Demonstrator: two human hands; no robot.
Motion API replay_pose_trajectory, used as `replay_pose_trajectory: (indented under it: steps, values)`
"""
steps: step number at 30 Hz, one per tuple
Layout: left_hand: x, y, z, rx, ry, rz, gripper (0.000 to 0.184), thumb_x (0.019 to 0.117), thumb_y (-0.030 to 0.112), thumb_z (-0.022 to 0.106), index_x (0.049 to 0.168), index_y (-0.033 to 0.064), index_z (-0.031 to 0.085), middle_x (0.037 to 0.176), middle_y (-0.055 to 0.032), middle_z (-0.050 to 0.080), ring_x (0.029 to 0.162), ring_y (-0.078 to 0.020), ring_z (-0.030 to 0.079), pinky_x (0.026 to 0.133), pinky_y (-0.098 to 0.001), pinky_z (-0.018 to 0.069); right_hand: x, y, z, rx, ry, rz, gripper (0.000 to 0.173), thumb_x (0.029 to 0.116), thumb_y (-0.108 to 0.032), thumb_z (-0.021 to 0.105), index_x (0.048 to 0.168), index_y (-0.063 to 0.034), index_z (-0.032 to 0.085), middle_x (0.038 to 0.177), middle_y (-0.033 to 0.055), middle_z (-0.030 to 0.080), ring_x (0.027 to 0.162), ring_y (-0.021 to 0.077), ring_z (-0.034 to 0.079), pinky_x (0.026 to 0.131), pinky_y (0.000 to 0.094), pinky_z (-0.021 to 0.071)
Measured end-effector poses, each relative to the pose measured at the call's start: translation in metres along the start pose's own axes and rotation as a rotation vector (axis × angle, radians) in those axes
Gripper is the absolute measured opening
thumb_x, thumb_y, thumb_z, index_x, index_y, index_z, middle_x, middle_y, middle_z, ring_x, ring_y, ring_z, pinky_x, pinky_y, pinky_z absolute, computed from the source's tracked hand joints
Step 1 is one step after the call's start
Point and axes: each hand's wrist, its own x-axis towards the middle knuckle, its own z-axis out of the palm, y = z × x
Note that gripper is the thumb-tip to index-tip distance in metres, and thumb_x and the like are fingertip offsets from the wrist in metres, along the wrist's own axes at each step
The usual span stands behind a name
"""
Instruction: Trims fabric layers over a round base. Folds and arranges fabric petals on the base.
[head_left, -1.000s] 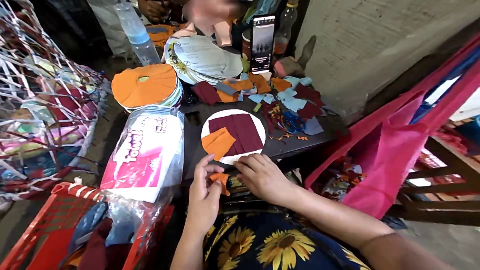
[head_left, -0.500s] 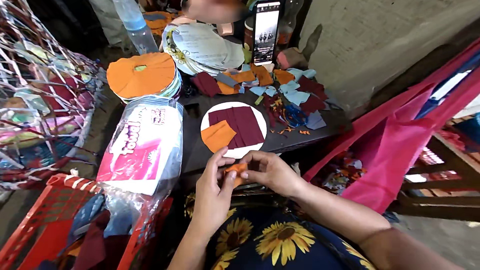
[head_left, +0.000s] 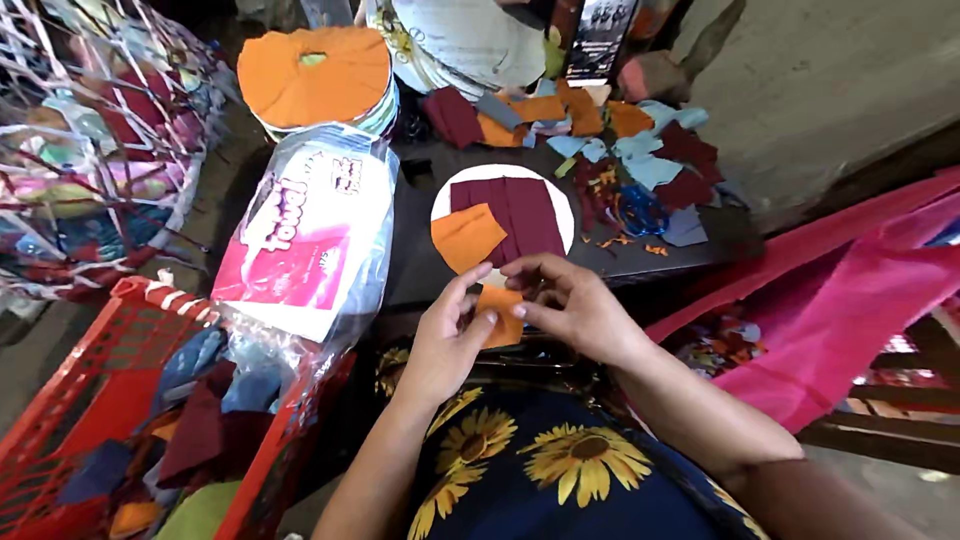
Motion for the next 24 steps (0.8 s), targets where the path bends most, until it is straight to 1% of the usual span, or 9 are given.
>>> replay_pose_trajectory:
  steps: [3,6,11,13,15,17,20,22,24]
  values:
    - [-0.002,0.001,0.003,0.108,-0.003,0.033,0.045,0.0968,0.005,0.060,0.140,-0.0013,0.053,0.106,-0.0065,0.073,0.090,-0.0022,0.069,0.083,-0.0202,0.0564,0.003,-0.003,0.001,-0.027,-0.042,0.011,0.033,0.0901,-0.016,0.075,0.118,-0.0018,0.065,0.100,0.0027,0.067,0.081,0.0009,0.064,0.069,0.0163,0.0535]
    - [-0.004,0.001,0.004,0.176,0.028,0.051,0.042,0.0973,0.005,0.061,0.138,-0.0017,0.055,0.104,-0.0055,0.074,0.088,-0.0020,0.070,0.081,-0.0193,0.0572,0.005,-0.005,-0.002,-0.057,-0.091,0.048,0.023,0.0920,-0.012,0.072,0.112,-0.0014,0.069,0.091,0.0002,0.067,0.078,-0.0017,0.060,0.070,0.0138,0.0498]
    - [-0.007,-0.003,0.007,0.316,0.088,0.141,0.037,0.0973,0.008,0.062,0.133,-0.0009,0.061,0.099,-0.0065,0.075,0.083,-0.0017,0.069,0.077,-0.0173,0.0556,0.004,-0.002,-0.004,-0.064,-0.133,0.025,0.013,0.0966,-0.012,0.066,0.099,-0.0009,0.071,0.094,0.0022,0.067,0.084,-0.0030,0.059,0.077,0.0130,0.0490]
    - [-0.008,-0.004,0.008,0.325,0.097,0.164,0.037,0.0972,0.009,0.063,0.133,-0.0009,0.061,0.097,-0.0058,0.075,0.081,-0.0008,0.068,0.075,-0.0162,0.0542,0.003,0.000,-0.003,-0.030,-0.113,0.011,0.014,0.0997,-0.013,0.060,0.100,-0.0011,0.068,0.098,0.0027,0.066,0.089,-0.0021,0.060,0.080,0.0149,0.0499]
    - [-0.009,-0.003,0.008,0.321,0.086,0.168,0.038,0.0969,0.009,0.064,0.134,-0.0010,0.060,0.098,-0.0054,0.074,0.081,-0.0002,0.068,0.075,-0.0158,0.0544,0.002,-0.001,-0.002,0.028,-0.103,0.030,0.014,0.1020,-0.011,0.054,0.104,-0.0010,0.063,0.102,0.0036,0.066,0.089,-0.0005,0.063,0.080,0.0171,0.0526]
    - [-0.010,-0.004,0.008,0.320,0.076,0.200,0.038,0.0971,0.010,0.063,0.133,-0.0012,0.060,0.098,-0.0046,0.074,0.081,0.0005,0.067,0.075,-0.0151,0.0540,0.002,-0.001,-0.002,0.102,-0.127,0.039,0.013,0.1002,-0.011,0.057,0.108,-0.0012,0.059,0.106,0.0032,0.067,0.093,0.0003,0.064,0.081,0.0180,0.0540]
    - [-0.012,-0.005,0.007,0.305,0.062,0.271,0.035,0.0987,0.008,0.060,0.132,-0.0032,0.061,0.100,-0.0061,0.074,0.087,-0.0006,0.069,0.080,-0.0162,0.0558,0.003,-0.001,-0.004,0.157,-0.252,0.078,0.031,0.0952,-0.014,0.068,0.120,0.0016,0.059,0.106,0.0015,0.066,0.095,-0.0005,0.065,0.084,0.0172,0.0553]
    - [-0.012,-0.007,0.005,0.256,0.025,0.292,0.035,0.1018,0.009,0.055,0.134,-0.0065,0.057,0.102,-0.0076,0.073,0.090,-0.0017,0.068,0.082,-0.0176,0.0560,0.003,-0.001,-0.004,0.138,-0.287,0.109,0.025,0.0945,-0.014,0.069,0.114,0.0009,0.064,0.099,-0.0001,0.065,0.088,-0.0021,0.063,0.079,0.0155,0.0536]
    - [-0.013,-0.008,0.003,0.212,-0.017,0.266,0.042,0.1021,0.013,0.056,0.138,-0.0076,0.051,0.109,-0.0096,0.071,0.096,-0.0034,0.068,0.086,-0.0199,0.0563,0.003,-0.001,-0.005,0.114,-0.238,0.138,0.016,0.0937,-0.013,0.069,0.105,-0.0017,0.067,0.093,-0.0024,0.066,0.082,-0.0038,0.062,0.075,0.0141,0.0529]
